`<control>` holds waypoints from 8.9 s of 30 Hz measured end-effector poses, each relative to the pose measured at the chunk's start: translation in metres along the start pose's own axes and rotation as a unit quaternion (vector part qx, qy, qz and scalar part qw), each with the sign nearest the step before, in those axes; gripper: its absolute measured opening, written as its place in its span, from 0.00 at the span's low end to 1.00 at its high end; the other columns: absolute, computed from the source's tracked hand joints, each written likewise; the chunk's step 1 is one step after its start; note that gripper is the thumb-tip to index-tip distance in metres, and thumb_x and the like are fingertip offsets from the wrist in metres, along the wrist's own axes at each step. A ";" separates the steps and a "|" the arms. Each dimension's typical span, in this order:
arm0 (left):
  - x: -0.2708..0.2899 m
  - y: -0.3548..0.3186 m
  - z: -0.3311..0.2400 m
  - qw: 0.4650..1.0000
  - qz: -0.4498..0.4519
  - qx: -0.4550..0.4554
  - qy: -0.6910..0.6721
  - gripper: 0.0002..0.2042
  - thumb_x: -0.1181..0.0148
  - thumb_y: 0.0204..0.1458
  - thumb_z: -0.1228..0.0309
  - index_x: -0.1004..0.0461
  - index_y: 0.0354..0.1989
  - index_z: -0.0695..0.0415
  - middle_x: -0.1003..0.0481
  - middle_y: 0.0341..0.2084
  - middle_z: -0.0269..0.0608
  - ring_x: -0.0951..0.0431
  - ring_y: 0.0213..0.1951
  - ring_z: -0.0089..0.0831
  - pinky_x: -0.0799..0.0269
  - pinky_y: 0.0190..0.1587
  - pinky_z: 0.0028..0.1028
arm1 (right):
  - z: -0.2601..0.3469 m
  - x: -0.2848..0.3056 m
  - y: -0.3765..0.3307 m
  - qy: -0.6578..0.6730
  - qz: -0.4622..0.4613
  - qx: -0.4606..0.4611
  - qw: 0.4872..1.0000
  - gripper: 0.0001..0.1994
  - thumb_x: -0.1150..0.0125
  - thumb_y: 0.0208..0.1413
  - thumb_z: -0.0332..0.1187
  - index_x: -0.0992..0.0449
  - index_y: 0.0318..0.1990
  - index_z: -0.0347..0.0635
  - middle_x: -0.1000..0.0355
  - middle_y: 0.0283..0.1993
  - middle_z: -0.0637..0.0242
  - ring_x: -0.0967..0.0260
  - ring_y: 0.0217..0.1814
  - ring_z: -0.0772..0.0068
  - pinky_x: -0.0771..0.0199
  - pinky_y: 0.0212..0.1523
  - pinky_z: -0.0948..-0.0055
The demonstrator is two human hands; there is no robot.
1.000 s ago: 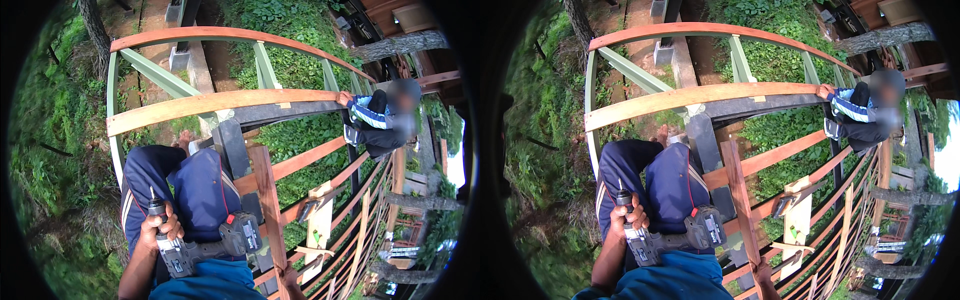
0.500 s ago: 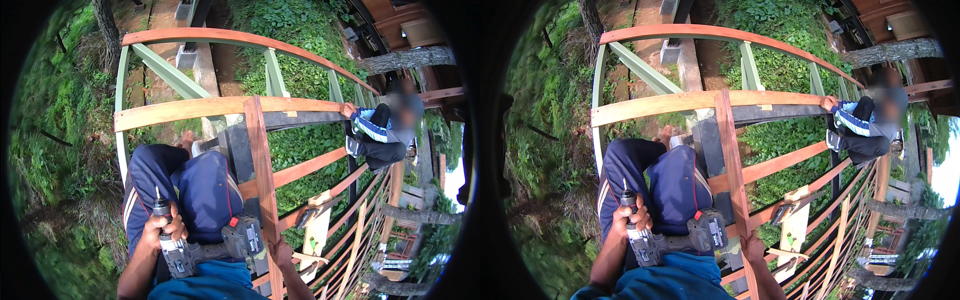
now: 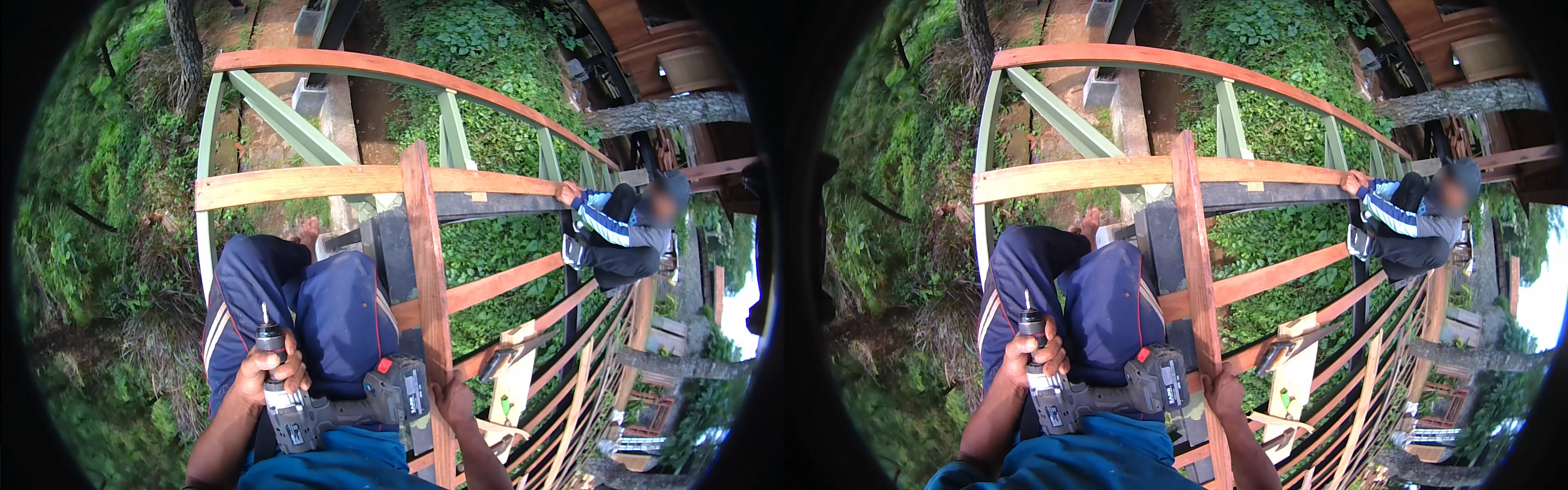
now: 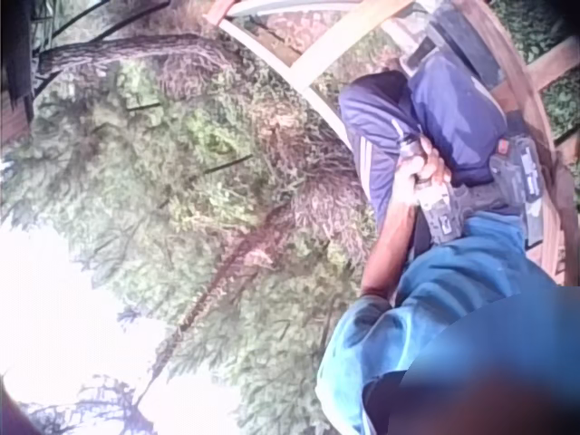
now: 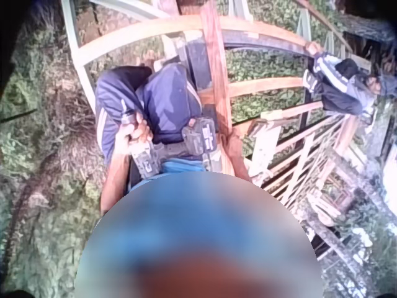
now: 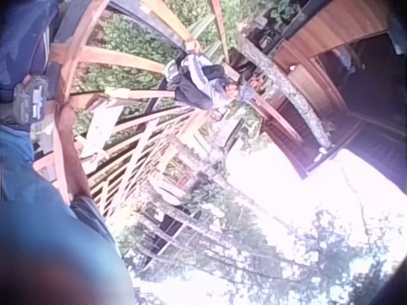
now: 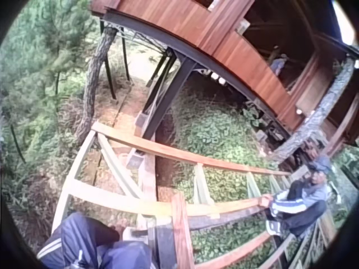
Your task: The person assembles a curved wooden framework on an elevated outdoor structure. They position wooden planks between metal beams, secure them with a cordless drill, and use a hand saw to trim excess length. A coworker assists by holding planks in place.
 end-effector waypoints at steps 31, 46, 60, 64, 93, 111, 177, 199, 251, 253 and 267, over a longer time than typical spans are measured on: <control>0.004 -0.013 0.005 0.999 0.004 -0.028 0.031 0.13 0.35 0.57 0.65 0.28 0.45 0.56 0.33 0.21 0.32 0.25 0.25 0.32 0.24 0.45 0.43 | -0.016 -0.003 -0.003 0.014 -0.109 0.086 0.990 0.23 0.31 0.53 0.42 0.33 0.47 0.36 0.25 0.27 0.44 0.23 0.31 0.34 0.24 0.33 0.45; -0.003 -0.018 0.004 1.000 0.008 -0.025 0.000 0.14 0.35 0.53 0.66 0.28 0.45 0.57 0.32 0.20 0.33 0.25 0.24 0.34 0.24 0.45 0.44 | 0.044 -0.056 -0.054 -0.044 -0.138 0.210 0.967 0.07 0.37 0.48 0.37 0.25 0.27 0.46 0.28 0.20 0.54 0.28 0.20 0.42 0.28 0.21 0.46; -0.001 -0.013 0.007 1.000 0.014 -0.012 -0.010 0.14 0.35 0.54 0.67 0.28 0.45 0.58 0.31 0.20 0.35 0.22 0.25 0.36 0.22 0.45 0.45 | 0.038 -0.059 -0.048 -0.046 -0.079 0.201 0.975 0.10 0.34 0.46 0.41 0.22 0.33 0.47 0.25 0.23 0.59 0.25 0.25 0.44 0.26 0.28 0.46; 0.000 -0.013 0.007 1.000 0.009 -0.005 0.002 0.15 0.36 0.54 0.66 0.29 0.45 0.58 0.31 0.20 0.35 0.23 0.24 0.36 0.24 0.44 0.45 | 0.036 -0.069 -0.026 0.049 -0.124 0.243 0.961 0.13 0.33 0.49 0.44 0.21 0.37 0.48 0.22 0.30 0.58 0.22 0.32 0.47 0.23 0.32 0.48; -0.025 -0.088 -0.006 0.979 0.052 -0.184 0.065 0.14 0.39 0.52 0.70 0.38 0.41 0.57 0.31 0.18 0.39 0.26 0.19 0.37 0.24 0.38 0.43 | -0.002 -0.052 -0.099 0.099 -0.013 0.061 0.993 0.20 0.36 0.60 0.44 0.35 0.48 0.40 0.24 0.28 0.46 0.22 0.29 0.38 0.21 0.31 0.44; -0.004 -0.064 -0.009 0.992 0.072 -0.105 0.009 0.13 0.40 0.51 0.66 0.32 0.41 0.56 0.31 0.19 0.33 0.28 0.24 0.32 0.27 0.42 0.40 | 0.027 -0.055 -0.093 0.111 -0.013 0.067 0.991 0.21 0.36 0.60 0.46 0.33 0.48 0.40 0.23 0.26 0.48 0.22 0.27 0.39 0.23 0.29 0.43; 0.009 -0.072 -0.019 0.989 0.088 -0.116 -0.031 0.10 0.35 0.53 0.72 0.29 0.40 0.56 0.31 0.20 0.35 0.19 0.28 0.38 0.23 0.46 0.47 | 0.039 0.043 0.140 0.146 -0.119 0.102 0.977 0.26 0.30 0.54 0.28 0.32 0.57 0.24 0.18 0.35 0.50 0.19 0.36 0.66 0.19 0.40 0.67; 0.012 -0.074 -0.011 0.991 0.052 -0.123 -0.019 0.12 0.34 0.52 0.69 0.29 0.41 0.56 0.31 0.20 0.35 0.21 0.29 0.40 0.24 0.47 0.48 | 0.087 0.087 0.082 0.262 -0.304 0.168 0.900 0.26 0.36 0.64 0.37 0.34 0.63 0.28 0.31 0.64 0.44 0.34 0.67 0.49 0.37 0.67 0.53; 0.130 0.138 -0.343 0.644 -0.476 -0.040 0.598 0.41 0.50 0.59 0.31 0.21 0.40 0.69 0.22 0.32 0.53 0.19 0.38 0.46 0.24 0.36 0.46 | 0.271 0.091 -0.066 0.064 0.096 0.470 0.875 0.52 0.36 0.52 0.64 0.47 0.76 0.39 0.30 0.65 0.47 0.30 0.64 0.44 0.34 0.67 0.49; 0.134 0.143 -0.343 0.624 -0.471 -0.054 0.622 0.41 0.50 0.59 0.32 0.20 0.34 0.70 0.23 0.28 0.53 0.19 0.37 0.44 0.25 0.38 0.45 | 0.271 0.090 -0.063 0.064 0.090 0.465 0.878 0.52 0.38 0.53 0.66 0.46 0.76 0.37 0.30 0.65 0.48 0.29 0.63 0.43 0.33 0.67 0.49; 0.114 0.138 -0.335 0.550 -0.482 -0.053 0.680 0.44 0.58 0.62 0.32 0.21 0.28 0.72 0.21 0.28 0.60 0.19 0.38 0.50 0.30 0.51 0.46 | 0.278 0.086 -0.051 0.040 0.046 0.494 0.867 0.51 0.44 0.53 0.71 0.40 0.73 0.39 0.28 0.64 0.51 0.25 0.58 0.50 0.28 0.62 0.53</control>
Point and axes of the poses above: each hand's wrist, its own y-axis towards the middle knuckle, its own x-axis out of the back of the hand, z = x × y, the point moved 4 cm from there along y, towards the middle knuckle
